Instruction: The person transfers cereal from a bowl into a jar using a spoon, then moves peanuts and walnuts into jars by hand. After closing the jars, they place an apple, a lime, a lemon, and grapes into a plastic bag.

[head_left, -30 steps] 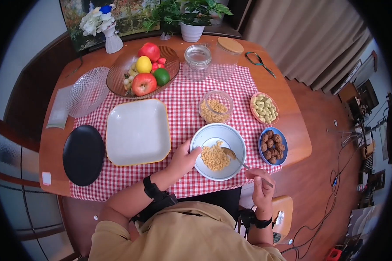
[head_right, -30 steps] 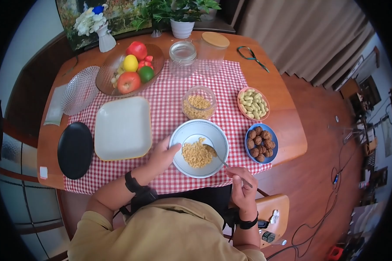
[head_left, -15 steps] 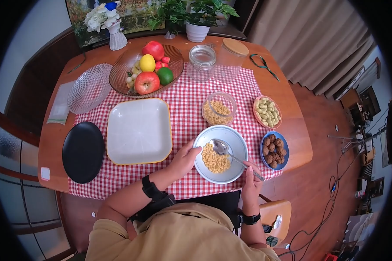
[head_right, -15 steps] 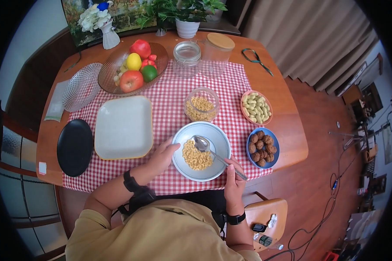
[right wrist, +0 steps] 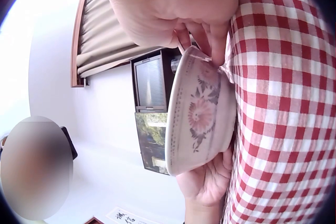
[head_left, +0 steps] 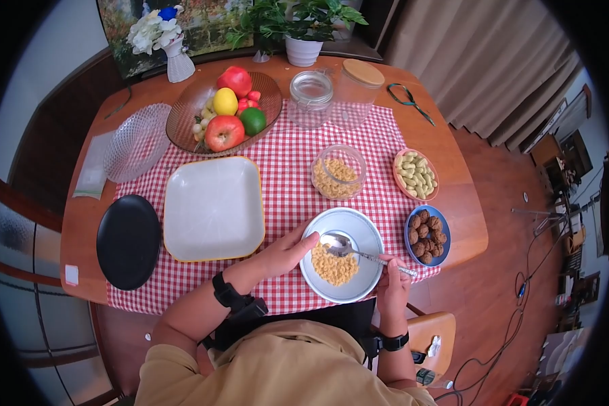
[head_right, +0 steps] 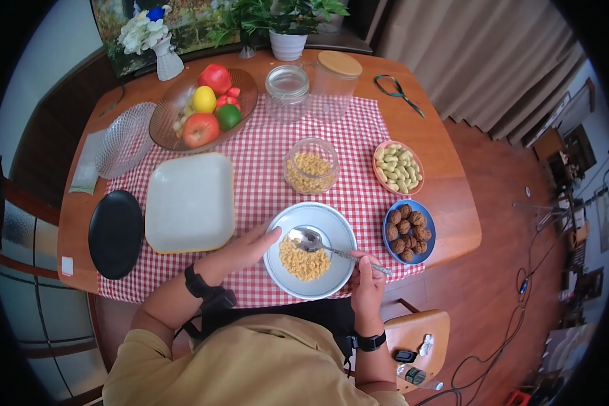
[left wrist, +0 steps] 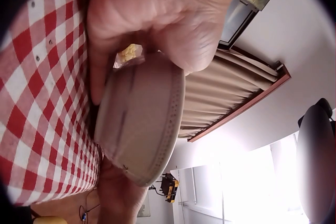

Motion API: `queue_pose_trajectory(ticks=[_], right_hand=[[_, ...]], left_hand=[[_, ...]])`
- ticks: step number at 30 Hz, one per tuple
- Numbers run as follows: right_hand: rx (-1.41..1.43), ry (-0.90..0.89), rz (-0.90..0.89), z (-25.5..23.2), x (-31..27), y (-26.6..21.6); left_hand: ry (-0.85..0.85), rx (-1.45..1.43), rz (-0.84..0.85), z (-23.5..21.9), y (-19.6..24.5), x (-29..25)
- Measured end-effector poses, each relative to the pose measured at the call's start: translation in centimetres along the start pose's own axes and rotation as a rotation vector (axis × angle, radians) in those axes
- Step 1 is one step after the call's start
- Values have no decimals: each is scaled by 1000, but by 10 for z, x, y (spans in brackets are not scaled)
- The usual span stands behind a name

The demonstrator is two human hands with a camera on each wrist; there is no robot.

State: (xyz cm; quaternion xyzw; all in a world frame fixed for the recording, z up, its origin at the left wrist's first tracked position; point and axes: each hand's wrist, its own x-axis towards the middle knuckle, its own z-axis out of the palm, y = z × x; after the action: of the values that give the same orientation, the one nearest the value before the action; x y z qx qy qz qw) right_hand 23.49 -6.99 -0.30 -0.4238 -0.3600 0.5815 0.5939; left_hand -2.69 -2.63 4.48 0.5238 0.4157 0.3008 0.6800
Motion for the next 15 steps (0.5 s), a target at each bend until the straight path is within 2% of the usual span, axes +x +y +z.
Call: queue_pose_trajectory(ticks=[3, 6, 8, 10, 12, 15], right_hand=[[10, -21, 33, -1, -2, -1], [7, 30, 27, 9, -1, -1], [64, 41, 21, 14, 0, 0], [103, 43, -9, 20, 4, 2], [15, 60, -5, 24, 9, -1], [-26, 28, -48, 40, 19, -7]], left_hand=[[18, -23, -18, 5, -6, -1], [69, -99, 35, 3, -24, 4], [7, -344, -89, -3, -39, 8], [30, -395, -66, -1, -49, 12], [101, -697, -30, 9, -31, 7], [16, -725, 17, 6, -32, 6]])
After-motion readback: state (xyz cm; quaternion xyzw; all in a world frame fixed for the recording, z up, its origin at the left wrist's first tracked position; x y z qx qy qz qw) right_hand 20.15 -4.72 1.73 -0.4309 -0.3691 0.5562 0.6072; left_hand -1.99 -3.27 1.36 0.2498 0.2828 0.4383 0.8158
